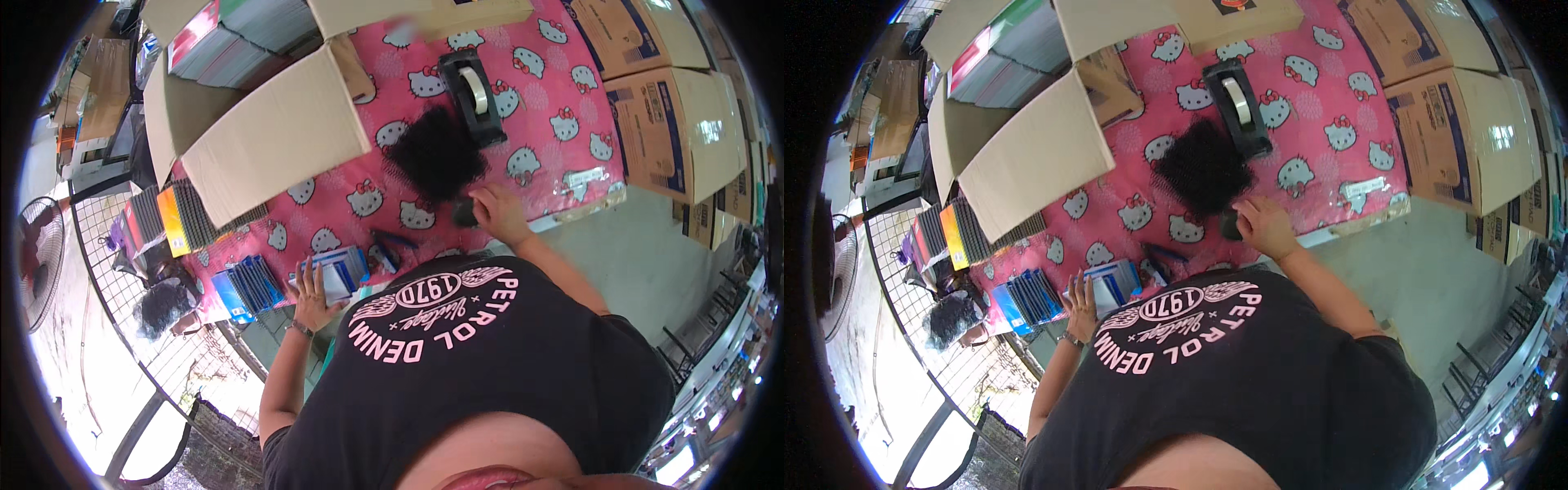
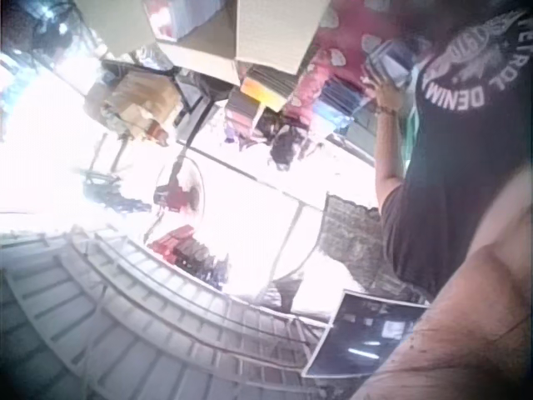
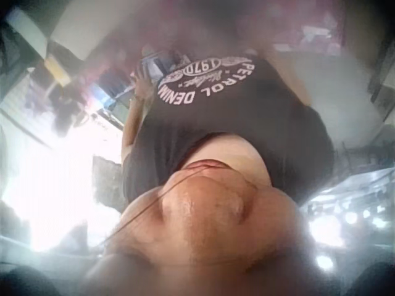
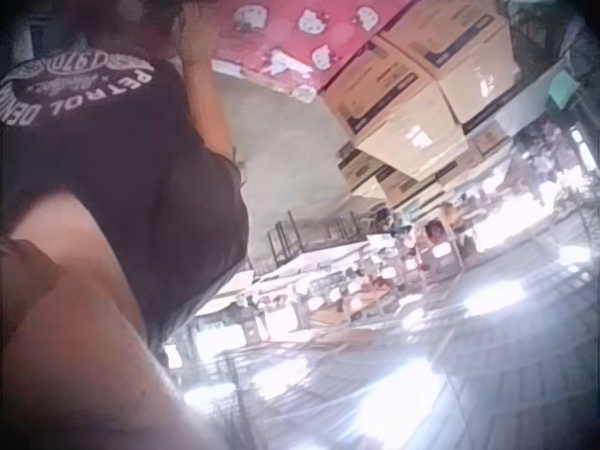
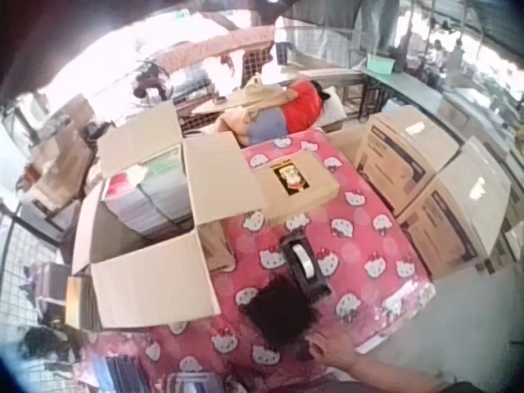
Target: The person manually binds small blue notebooks by inserting a metal spiral through pre-punched holes and then secures the wire.
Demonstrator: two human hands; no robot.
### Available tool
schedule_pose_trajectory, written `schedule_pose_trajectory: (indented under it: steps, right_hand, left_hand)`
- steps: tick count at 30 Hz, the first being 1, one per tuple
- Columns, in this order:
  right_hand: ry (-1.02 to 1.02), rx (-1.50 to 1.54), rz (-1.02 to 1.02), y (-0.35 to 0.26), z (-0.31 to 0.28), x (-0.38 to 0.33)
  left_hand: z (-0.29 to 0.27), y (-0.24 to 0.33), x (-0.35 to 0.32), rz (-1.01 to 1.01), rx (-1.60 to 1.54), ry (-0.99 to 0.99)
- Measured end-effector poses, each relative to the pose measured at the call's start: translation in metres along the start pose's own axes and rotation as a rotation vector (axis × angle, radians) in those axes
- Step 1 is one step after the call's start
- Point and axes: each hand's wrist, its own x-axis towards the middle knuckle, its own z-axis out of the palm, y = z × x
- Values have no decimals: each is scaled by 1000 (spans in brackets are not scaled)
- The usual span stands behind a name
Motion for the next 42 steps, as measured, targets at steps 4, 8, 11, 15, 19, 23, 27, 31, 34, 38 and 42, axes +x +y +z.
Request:
schedule_pose_trajectory:
  steps: [4, 8, 11, 15, 19, 23, 27, 31, 34, 38, 42]
  right_hand:
    - [41, -69, 15, -48, 32, -24]
    - [132, -393, -25, -67, 56, -21]
    - [-97, -191, -152, -73, 102, -33]
    - [-369, -162, 75, -73, 172, -26]
    - [-296, 53, -15, -121, 153, -4]
    - [-334, 198, -409, -190, 159, 3]
    - [-556, -88, -492, -212, 180, 3]
    - [-411, -17, -390, -184, 157, -6]
    - [-235, 12, -123, -140, 108, -31]
    - [118, -74, 247, -82, 23, -124]
    - [244, -108, 555, -49, -38, -246]
  left_hand:
    - [28, -25, -2, 7, -114, 67]
    - [41, -25, -1, -35, -251, 198]
    - [44, -22, 5, -59, -366, 299]
    - [37, -16, 3, -63, -428, 382]
    - [49, -34, 7, 11, -809, 561]
    - [55, -46, 6, -28, -1539, 650]
    - [74, -76, 11, 29, -1399, 684]
    - [42, -53, 0, 165, -562, 665]
    - [41, -60, 9, 213, -313, 824]
    - [-18, 15, 36, 344, -153, 900]
    - [-49, 132, 70, 675, -83, 889]
